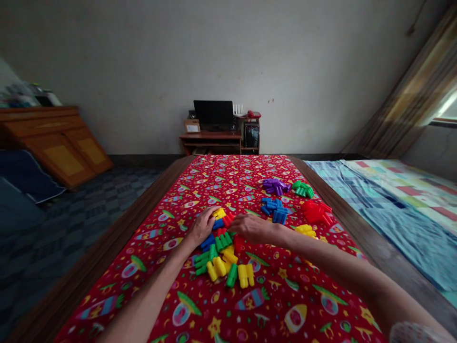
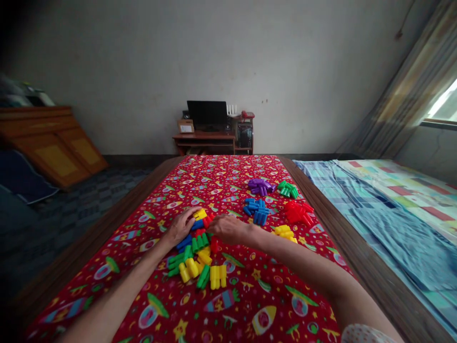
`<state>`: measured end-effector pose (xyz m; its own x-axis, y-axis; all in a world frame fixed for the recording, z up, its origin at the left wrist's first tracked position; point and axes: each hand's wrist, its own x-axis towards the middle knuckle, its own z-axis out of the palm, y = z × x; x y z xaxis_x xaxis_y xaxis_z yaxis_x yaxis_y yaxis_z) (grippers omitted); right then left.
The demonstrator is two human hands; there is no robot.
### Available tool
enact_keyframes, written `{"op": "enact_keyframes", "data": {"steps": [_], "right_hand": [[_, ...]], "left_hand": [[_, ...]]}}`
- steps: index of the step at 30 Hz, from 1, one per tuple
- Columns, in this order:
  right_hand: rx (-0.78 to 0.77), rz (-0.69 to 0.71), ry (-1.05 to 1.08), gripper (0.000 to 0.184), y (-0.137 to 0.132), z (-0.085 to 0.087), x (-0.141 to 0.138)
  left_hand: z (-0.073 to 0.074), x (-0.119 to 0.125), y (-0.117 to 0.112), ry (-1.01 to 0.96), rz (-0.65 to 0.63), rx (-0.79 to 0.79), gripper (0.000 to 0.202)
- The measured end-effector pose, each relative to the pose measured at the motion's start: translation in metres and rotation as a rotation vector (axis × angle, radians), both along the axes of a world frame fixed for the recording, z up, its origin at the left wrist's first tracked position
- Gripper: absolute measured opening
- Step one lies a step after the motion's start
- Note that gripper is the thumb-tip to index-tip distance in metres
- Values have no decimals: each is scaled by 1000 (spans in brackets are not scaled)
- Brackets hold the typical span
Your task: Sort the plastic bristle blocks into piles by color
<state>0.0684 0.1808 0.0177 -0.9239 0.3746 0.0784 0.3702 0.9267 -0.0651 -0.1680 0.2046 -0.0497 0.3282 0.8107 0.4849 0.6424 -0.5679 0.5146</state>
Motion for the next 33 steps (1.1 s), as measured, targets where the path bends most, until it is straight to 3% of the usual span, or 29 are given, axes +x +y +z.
{"op": "enact_keyframes", "data": {"steps": [3, 5, 8, 10, 12, 14, 15, 19, 23, 27, 33], "right_hand": [[51, -67, -30, 23, 3, -3, -5], [-16, -140, 41, 17, 6, -3, -3], [-223, -320, 386, 11, 7, -5, 2], [-443, -419, 729, 9, 4, -8, 4], [-689, -443, 1007, 18, -2, -10, 3], [-837, -430, 1128, 28, -10, -11, 1], [-839, -442, 1136, 30, -14, -11, 0], [-554, -566, 1031, 25, -27, -5, 0], [-410, -621, 1042, 32, -19, 14, 22], [-201, -832, 1093, 35, 14, 34, 82], [17, -1277, 556, 31, 70, 42, 191]], "left_hand": [[7, 2, -2, -23, -9, 16, 39], [17, 5, -6, -35, -26, 31, 37], [37, 16, -17, -58, -87, 17, 37], [50, 27, -26, -94, -130, -69, 39], [58, 39, -35, -113, -157, -181, 43], [61, 50, -42, -105, -138, -238, 47], [61, 55, -45, -96, -113, -241, 46], [56, 64, -49, -47, -19, -221, 38], [51, 65, -51, -25, -61, -225, 34], [45, 65, -50, -56, -149, -156, 26], [36, 64, -44, -4, -222, 4, 24]]}}
